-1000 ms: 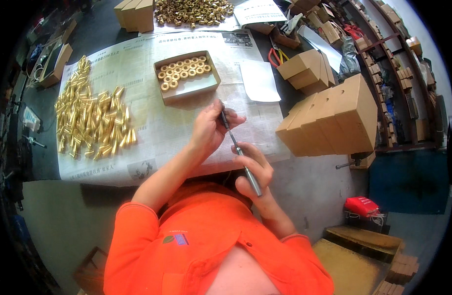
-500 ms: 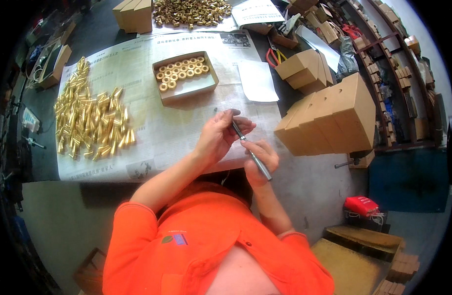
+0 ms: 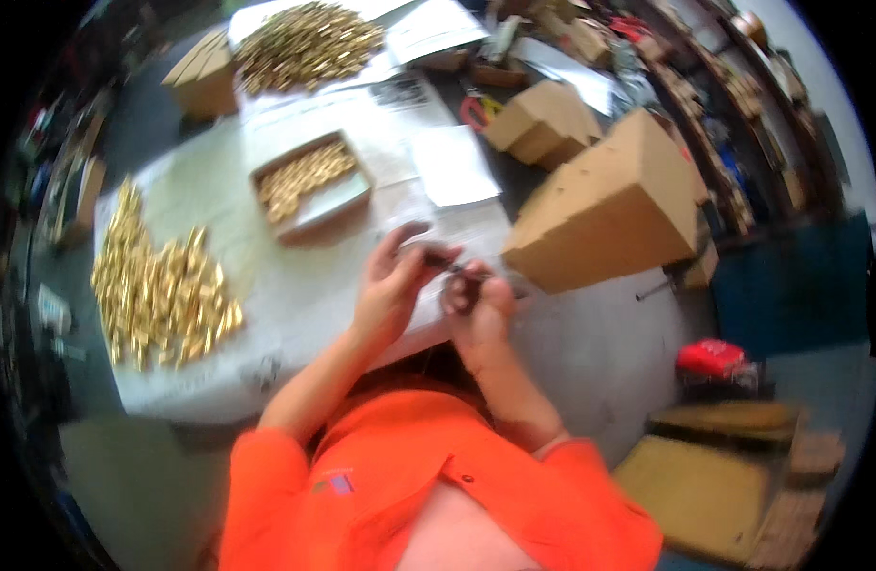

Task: The person measures a small brass fitting with a caliper, then walks through a storage area to retrieve a box of similar fittings from a shelf. They return to a workbench, open the box, and write on a cardboard box and a piece of paper using a pen.

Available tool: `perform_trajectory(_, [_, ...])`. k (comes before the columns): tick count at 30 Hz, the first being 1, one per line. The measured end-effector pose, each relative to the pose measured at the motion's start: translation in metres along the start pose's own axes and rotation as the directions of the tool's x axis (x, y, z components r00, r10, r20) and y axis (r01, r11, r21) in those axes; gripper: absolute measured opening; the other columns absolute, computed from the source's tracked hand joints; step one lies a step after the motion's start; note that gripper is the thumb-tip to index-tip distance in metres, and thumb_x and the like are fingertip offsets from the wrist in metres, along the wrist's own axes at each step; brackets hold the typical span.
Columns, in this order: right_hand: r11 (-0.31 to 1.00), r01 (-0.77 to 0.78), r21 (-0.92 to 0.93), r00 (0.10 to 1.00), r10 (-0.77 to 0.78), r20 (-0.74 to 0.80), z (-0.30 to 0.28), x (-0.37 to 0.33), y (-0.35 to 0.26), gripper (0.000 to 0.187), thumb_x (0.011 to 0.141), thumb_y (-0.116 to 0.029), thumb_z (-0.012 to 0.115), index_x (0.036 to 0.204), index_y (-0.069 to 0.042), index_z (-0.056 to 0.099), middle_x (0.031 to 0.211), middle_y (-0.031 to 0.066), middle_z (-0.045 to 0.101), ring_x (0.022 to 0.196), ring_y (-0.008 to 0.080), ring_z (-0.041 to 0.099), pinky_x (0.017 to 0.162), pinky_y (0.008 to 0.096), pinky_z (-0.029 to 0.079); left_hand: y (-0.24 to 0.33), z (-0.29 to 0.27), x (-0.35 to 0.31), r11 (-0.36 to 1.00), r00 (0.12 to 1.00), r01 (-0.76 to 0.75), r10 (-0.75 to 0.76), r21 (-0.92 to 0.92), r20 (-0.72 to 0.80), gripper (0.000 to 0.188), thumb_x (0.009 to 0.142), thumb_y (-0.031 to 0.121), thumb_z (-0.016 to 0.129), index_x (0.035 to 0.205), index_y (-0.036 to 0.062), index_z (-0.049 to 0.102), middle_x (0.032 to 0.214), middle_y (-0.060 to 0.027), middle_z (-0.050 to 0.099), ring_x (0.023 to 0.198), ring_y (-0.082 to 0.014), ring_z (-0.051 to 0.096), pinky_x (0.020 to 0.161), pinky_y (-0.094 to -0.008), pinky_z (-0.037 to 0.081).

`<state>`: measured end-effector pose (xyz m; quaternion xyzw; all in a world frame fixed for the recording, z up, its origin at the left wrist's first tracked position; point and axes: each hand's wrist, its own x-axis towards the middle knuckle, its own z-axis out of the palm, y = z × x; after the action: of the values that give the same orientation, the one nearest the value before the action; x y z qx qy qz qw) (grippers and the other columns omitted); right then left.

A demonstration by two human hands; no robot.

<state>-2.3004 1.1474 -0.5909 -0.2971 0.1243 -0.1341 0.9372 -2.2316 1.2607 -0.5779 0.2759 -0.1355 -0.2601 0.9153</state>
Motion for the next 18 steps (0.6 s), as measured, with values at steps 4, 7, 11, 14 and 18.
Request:
perform_trajectory(4, [0.984, -0.121, 0.129, 0.992, 0.125, -0.020, 0.007, -0.001, 0.002, 0.029, 0.073, -0.033, 0.060, 0.089, -0.009, 0.057, 0.066, 0.0053, 0.053, 0.053, 0.0146, 0.044, 0.053, 0.0291, 0.038, 0.003, -0.004, 0.004, 0.985, 0.998, -0.059, 0.061, 0.162, -0.007, 0.042, 0.088, 0.012, 0.052, 0.123, -0.0040, 0.034, 0.104, -0.0230, 0.058, 0.103, -0.0306, 0.055, 0.091, -0.0390, 0.042])
perform_trajectory(7, [0.995, -0.031, 0.092, 0.997, 0.024, 0.075, 0.010, -0.001, 0.003, 0.035, 0.074, -0.039, 0.061, 0.090, -0.008, 0.057, 0.070, 0.0054, 0.056, 0.057, 0.0146, 0.047, 0.053, 0.0273, 0.038, 0.003, 0.001, 0.005, 0.976, 0.998, -0.007, 0.020, 0.219, -0.058, 0.027, 0.086, 0.007, 0.051, 0.110, -0.0042, 0.045, 0.099, -0.0197, 0.060, 0.095, -0.0245, 0.058, 0.086, -0.0334, 0.044])
perform_trajectory(11, [0.998, -0.015, 0.056, 0.997, 0.010, 0.081, 0.017, -0.003, 0.000, 0.039, 0.070, -0.042, 0.064, 0.088, -0.008, 0.058, 0.070, 0.0048, 0.056, 0.056, 0.0151, 0.048, 0.055, 0.0270, 0.040, -0.008, -0.015, 0.002, 0.978, 0.996, 0.035, -0.018, 0.205, -0.083, 0.013, 0.086, 0.006, 0.054, 0.096, -0.0024, 0.054, 0.093, -0.0138, 0.061, 0.086, -0.0199, 0.058, 0.081, -0.0308, 0.045])
perform_trajectory(14, [0.996, -0.041, 0.085, 0.994, 0.032, 0.103, 0.012, -0.003, 0.001, 0.042, 0.070, -0.043, 0.063, 0.090, -0.007, 0.058, 0.069, 0.0046, 0.056, 0.057, 0.0156, 0.049, 0.055, 0.0275, 0.041, -0.009, -0.008, 0.000, 0.979, 0.994, 0.034, -0.012, 0.201, -0.108, 0.009, 0.085, 0.004, 0.054, 0.092, -0.0016, 0.055, 0.089, -0.0102, 0.060, 0.081, -0.0180, 0.057, 0.079, -0.0311, 0.047])
perform_trajectory(18, [1.000, -0.018, -0.026, 0.989, 0.022, 0.148, 0.009, -0.002, 0.007, 0.057, 0.071, -0.044, 0.063, 0.109, -0.003, 0.052, 0.078, 0.0066, 0.057, 0.061, 0.0146, 0.052, 0.056, 0.0261, 0.044, 0.001, -0.007, 0.000, 0.979, 0.983, -0.022, 0.057, 0.200, -0.172, 0.009, 0.085, 0.003, 0.054, 0.090, -0.0032, 0.055, 0.086, -0.0110, 0.060, 0.081, -0.0186, 0.058, 0.077, -0.0319, 0.048])
